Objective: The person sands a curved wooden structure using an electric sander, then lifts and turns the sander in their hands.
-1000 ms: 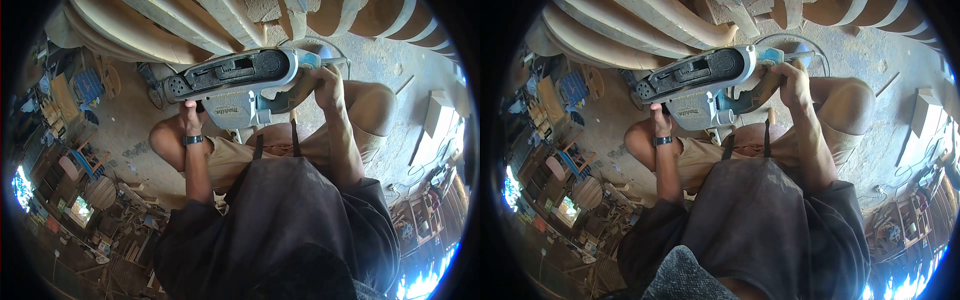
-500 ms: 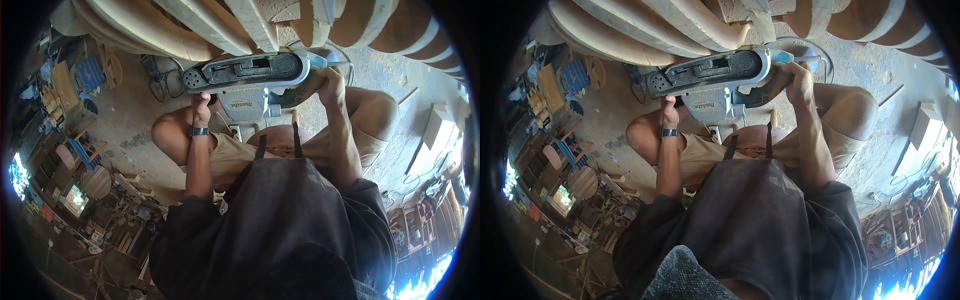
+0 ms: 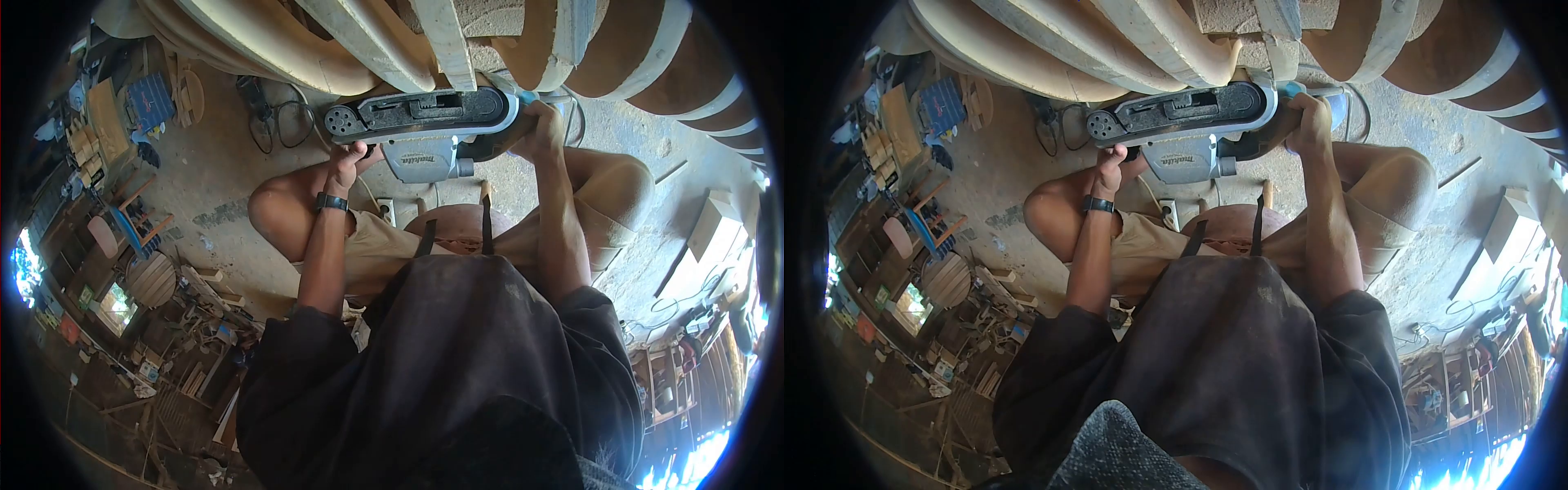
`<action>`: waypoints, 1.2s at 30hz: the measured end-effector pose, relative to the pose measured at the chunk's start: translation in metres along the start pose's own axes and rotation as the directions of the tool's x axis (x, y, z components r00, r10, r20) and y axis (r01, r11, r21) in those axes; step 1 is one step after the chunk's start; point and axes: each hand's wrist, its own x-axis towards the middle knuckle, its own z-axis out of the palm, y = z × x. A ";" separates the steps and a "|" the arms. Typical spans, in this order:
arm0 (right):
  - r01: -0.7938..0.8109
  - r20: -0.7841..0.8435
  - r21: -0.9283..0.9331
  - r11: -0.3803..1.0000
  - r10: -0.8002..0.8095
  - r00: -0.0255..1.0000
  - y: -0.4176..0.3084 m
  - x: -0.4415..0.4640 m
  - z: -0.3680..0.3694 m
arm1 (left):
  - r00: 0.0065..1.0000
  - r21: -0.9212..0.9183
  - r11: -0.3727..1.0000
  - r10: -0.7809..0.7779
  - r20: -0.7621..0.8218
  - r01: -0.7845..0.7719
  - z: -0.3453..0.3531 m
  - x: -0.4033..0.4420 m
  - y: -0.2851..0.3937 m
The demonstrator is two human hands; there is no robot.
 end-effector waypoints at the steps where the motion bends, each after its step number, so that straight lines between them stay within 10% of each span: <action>1: -0.041 0.050 -0.044 0.998 0.044 0.998 0.001 0.004 -0.006 | 1.000 0.002 1.000 -0.003 -0.003 0.003 0.001 0.001 0.000; 4: 0.239 0.009 -0.429 0.871 -0.260 0.966 -0.004 -0.005 0.003 | 0.999 -0.007 1.000 -0.027 0.042 0.027 0.006 0.002 0.009; 12: 0.178 -0.058 -0.300 0.937 -0.204 0.977 -0.031 -0.074 0.053 | 0.970 0.111 0.967 0.238 -0.057 -0.231 0.019 -0.004 0.022; 21: 0.184 0.044 -0.275 0.944 -0.179 0.983 -0.039 -0.092 0.037 | 0.993 0.386 0.918 -0.054 -0.109 0.092 0.008 -0.010 0.038; 26: 0.256 0.019 -0.398 0.881 -0.271 0.962 -0.035 -0.100 0.027 | 0.998 0.234 0.971 -0.057 -0.016 0.059 0.020 -0.022 0.045; 29: 0.471 0.151 -0.638 0.609 -0.502 0.852 -0.026 -0.109 0.009 | 0.990 0.028 0.995 -0.100 0.099 0.098 0.024 -0.050 0.067; 31: 0.392 0.375 -0.180 0.902 -0.306 0.875 -0.021 -0.127 0.002 | 0.986 0.021 0.995 -0.099 0.137 0.098 0.017 -0.055 0.047; 36: 0.442 0.360 -0.300 0.845 -0.329 0.873 0.009 -0.090 -0.071 | 0.977 0.417 0.898 0.055 0.205 -0.138 0.008 -0.081 0.038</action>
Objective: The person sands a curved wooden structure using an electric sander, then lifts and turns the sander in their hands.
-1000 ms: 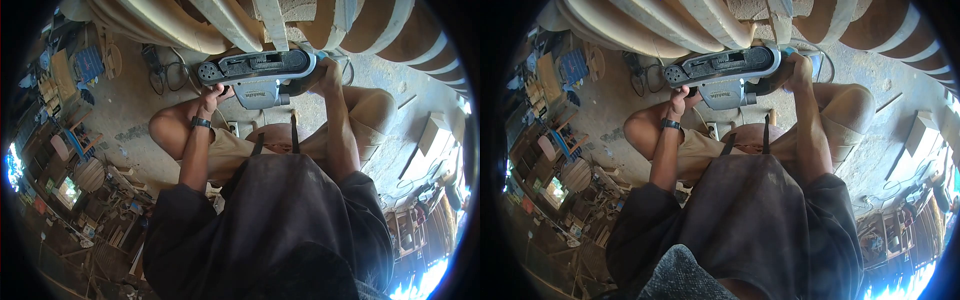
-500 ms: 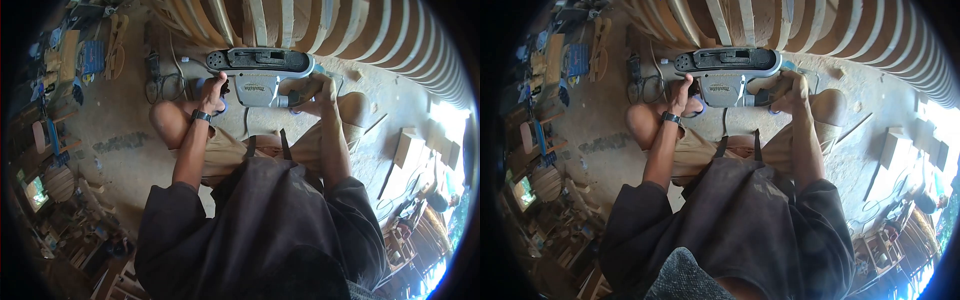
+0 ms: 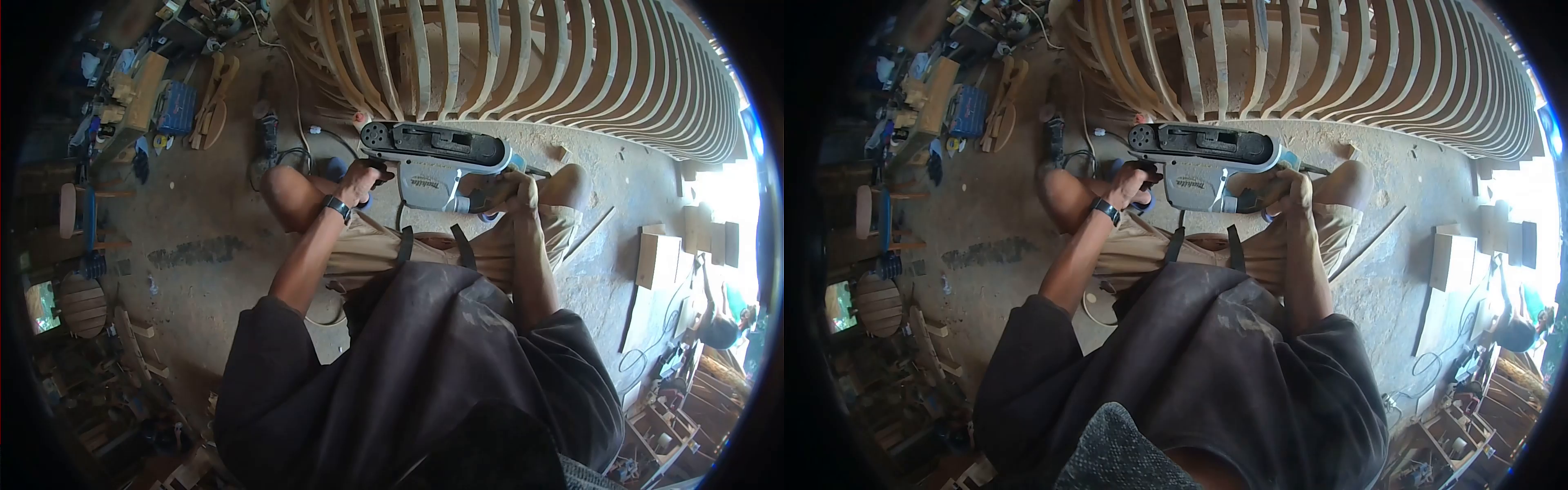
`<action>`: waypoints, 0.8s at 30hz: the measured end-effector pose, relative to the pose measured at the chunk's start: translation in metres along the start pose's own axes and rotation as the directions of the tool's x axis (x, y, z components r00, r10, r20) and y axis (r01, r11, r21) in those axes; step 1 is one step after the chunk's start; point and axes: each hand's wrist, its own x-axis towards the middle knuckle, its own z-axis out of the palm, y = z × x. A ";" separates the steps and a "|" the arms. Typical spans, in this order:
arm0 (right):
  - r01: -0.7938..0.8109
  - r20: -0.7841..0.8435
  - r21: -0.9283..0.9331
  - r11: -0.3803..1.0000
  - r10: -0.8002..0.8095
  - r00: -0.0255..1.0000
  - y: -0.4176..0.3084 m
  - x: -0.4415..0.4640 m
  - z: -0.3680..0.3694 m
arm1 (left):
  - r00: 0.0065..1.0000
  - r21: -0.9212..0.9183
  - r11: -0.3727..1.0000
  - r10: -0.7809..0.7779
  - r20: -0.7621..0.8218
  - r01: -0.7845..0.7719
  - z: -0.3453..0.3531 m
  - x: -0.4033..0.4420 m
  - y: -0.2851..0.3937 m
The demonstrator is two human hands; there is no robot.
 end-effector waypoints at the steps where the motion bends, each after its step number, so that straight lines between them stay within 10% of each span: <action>1: -0.014 0.008 0.017 1.000 0.014 1.000 0.005 -0.003 -0.004 | 0.998 -0.087 0.996 -0.032 -0.046 0.028 0.001 -0.002 0.003; 5: -0.016 0.043 0.229 0.973 0.006 0.999 -0.043 -0.049 0.061 | 0.964 -0.436 0.893 -0.206 -0.167 0.115 0.015 -0.023 0.020; 10: -0.107 0.015 0.415 0.904 0.110 0.994 -0.025 -0.069 0.071 | 0.854 -0.309 0.801 -0.443 0.273 0.514 0.004 0.004 -0.043; 11: -0.132 0.004 0.443 0.887 0.145 0.989 -0.019 -0.075 0.072 | 0.935 -0.407 0.853 -0.356 0.006 0.327 0.027 -0.004 -0.033; 19: -0.085 -0.095 0.354 0.931 0.126 0.987 -0.002 -0.064 0.071 | 0.961 0.340 0.899 -0.259 -0.098 0.277 0.031 0.043 -0.063; 21: -0.106 -0.080 0.370 0.923 0.145 0.986 -0.001 -0.058 0.067 | 0.902 0.160 0.890 -0.410 -0.131 0.428 0.039 0.048 -0.078; 24: -0.040 -0.121 0.371 0.928 0.091 0.989 0.002 -0.045 0.061 | 0.998 0.540 0.839 -0.053 -0.045 0.069 0.039 0.047 -0.077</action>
